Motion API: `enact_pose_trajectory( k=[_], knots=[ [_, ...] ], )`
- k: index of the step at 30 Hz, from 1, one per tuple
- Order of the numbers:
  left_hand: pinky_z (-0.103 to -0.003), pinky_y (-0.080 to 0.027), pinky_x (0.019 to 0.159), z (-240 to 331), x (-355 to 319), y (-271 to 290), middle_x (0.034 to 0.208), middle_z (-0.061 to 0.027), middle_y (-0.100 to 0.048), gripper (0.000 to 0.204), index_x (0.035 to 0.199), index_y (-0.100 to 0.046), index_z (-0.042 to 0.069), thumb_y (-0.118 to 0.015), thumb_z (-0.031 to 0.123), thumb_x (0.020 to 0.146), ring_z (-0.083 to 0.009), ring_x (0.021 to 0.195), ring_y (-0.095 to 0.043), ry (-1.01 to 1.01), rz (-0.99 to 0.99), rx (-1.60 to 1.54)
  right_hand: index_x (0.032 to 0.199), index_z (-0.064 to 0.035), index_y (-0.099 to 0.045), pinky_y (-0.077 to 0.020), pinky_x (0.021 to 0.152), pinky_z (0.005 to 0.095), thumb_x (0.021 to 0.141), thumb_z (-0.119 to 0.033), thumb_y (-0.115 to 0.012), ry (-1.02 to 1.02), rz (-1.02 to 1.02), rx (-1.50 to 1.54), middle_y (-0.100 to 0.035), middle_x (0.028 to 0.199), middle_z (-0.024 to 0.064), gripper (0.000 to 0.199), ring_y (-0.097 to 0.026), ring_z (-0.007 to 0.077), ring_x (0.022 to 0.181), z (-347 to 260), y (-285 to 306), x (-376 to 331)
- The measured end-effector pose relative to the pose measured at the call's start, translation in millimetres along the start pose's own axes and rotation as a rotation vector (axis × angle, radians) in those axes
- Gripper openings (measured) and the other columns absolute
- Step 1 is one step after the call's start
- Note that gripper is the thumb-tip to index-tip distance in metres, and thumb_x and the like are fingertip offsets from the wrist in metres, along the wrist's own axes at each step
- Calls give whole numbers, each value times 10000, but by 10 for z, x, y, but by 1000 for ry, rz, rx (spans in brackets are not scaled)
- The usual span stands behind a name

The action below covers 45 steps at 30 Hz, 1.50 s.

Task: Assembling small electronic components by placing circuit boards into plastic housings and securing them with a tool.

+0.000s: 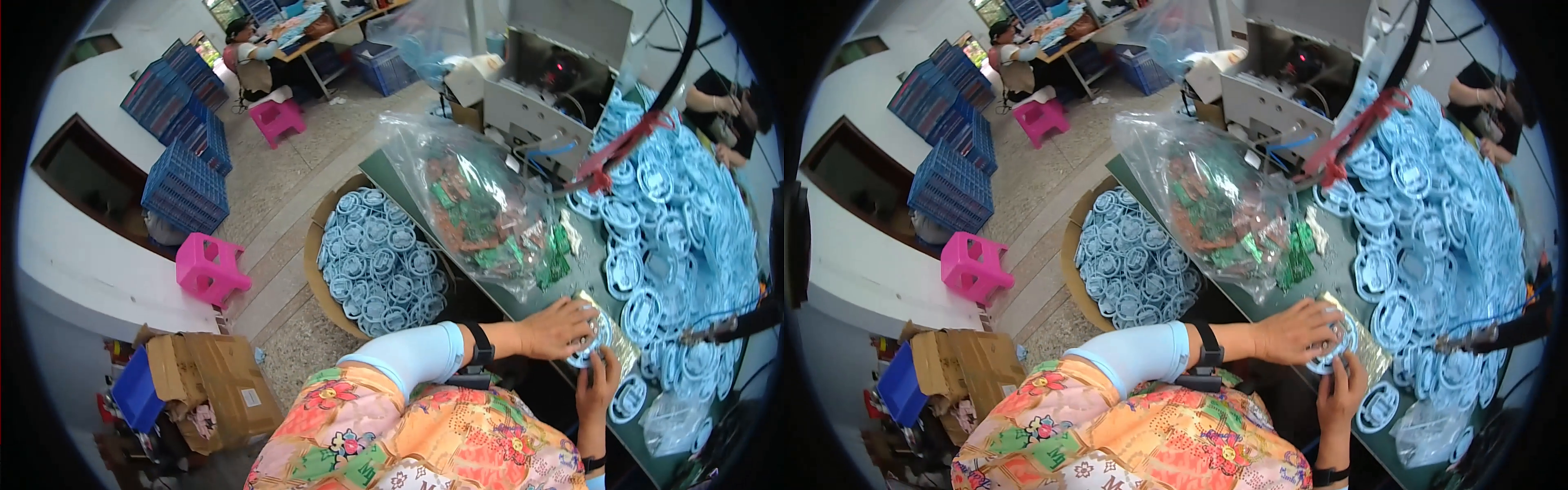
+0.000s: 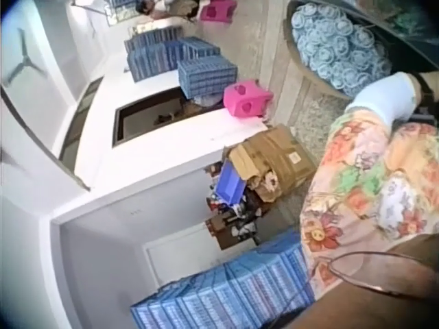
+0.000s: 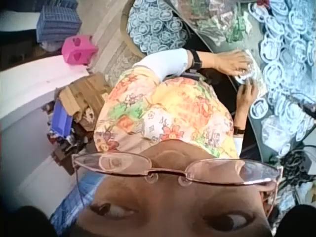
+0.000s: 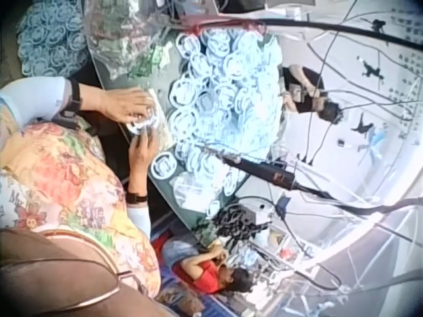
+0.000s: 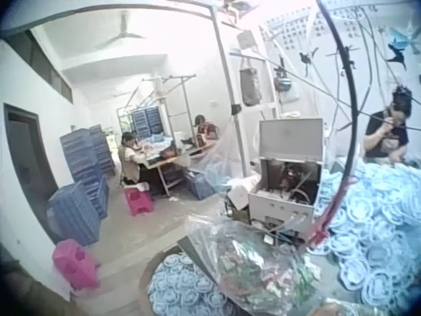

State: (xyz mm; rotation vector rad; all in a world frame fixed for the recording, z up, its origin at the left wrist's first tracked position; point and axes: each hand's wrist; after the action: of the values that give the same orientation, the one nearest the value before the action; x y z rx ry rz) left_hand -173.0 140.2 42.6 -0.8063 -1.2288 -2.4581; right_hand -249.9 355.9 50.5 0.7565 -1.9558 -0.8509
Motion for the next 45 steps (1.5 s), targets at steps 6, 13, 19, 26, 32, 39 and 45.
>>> enact_pose_trajectory(
  k=[6,13,19,26,32,39,45],
  knots=[
    [-480,-375,993,-17,-11,34,1345,-149,-511,233,1055,-609,101,-667,221,864,-348,1273,-455,12,37,-13,1145,-3,-625,-455,964,466,719,81,-664,18,-30,-8,-566,1253,218,435,-556,404,1142,22,-23,50],
    [-489,-378,990,-43,38,15,1343,-156,-523,230,1056,-610,97,-663,221,869,-357,1277,-456,11,50,-48,1143,-5,-624,-451,958,469,715,83,-655,11,-31,-27,-568,1243,218,438,-559,408,1131,39,-3,90],
    [-492,-388,982,-43,18,3,1340,-166,-525,247,1059,-609,84,-674,213,859,-369,1267,-468,6,55,-26,1139,-2,-623,-451,954,474,711,75,-656,25,-27,-29,-568,1240,218,436,-559,409,1129,44,-10,73],
    [-497,-386,984,-23,14,30,1348,-169,-517,252,1059,-607,81,-678,199,848,-372,1268,-467,1,60,-47,1151,-2,-614,-448,958,480,712,64,-656,25,-34,-24,-568,1239,216,446,-557,411,1131,28,-6,63],
    [-501,-378,996,-21,15,35,1357,-170,-511,254,1060,-607,86,-678,203,846,-377,1279,-457,5,38,-40,1159,-5,-613,-445,956,486,711,66,-650,28,-38,-36,-566,1242,218,455,-556,413,1125,42,-4,57],
    [-499,-385,984,-35,24,28,1356,-177,-507,269,1064,-603,77,-682,203,841,-383,1274,-460,-8,53,-45,1163,1,-609,-435,968,488,716,57,-653,35,-40,-48,-564,1249,220,453,-551,411,1127,67,-14,43],
    [-498,-389,980,-41,22,33,1356,-176,-506,272,1065,-604,75,-684,203,838,-384,1270,-463,-5,48,-42,1160,2,-611,-437,959,487,719,54,-658,25,-47,-37,-564,1252,220,447,-552,412,1124,52,-7,59]
  ],
)
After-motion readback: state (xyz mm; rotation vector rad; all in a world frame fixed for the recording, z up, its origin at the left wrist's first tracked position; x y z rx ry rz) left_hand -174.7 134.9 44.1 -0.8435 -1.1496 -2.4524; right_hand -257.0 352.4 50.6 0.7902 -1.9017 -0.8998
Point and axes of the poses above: each hand's wrist, its own x-axis towards the middle knuckle, its own y-axis out of the back of the hand, z = x × y
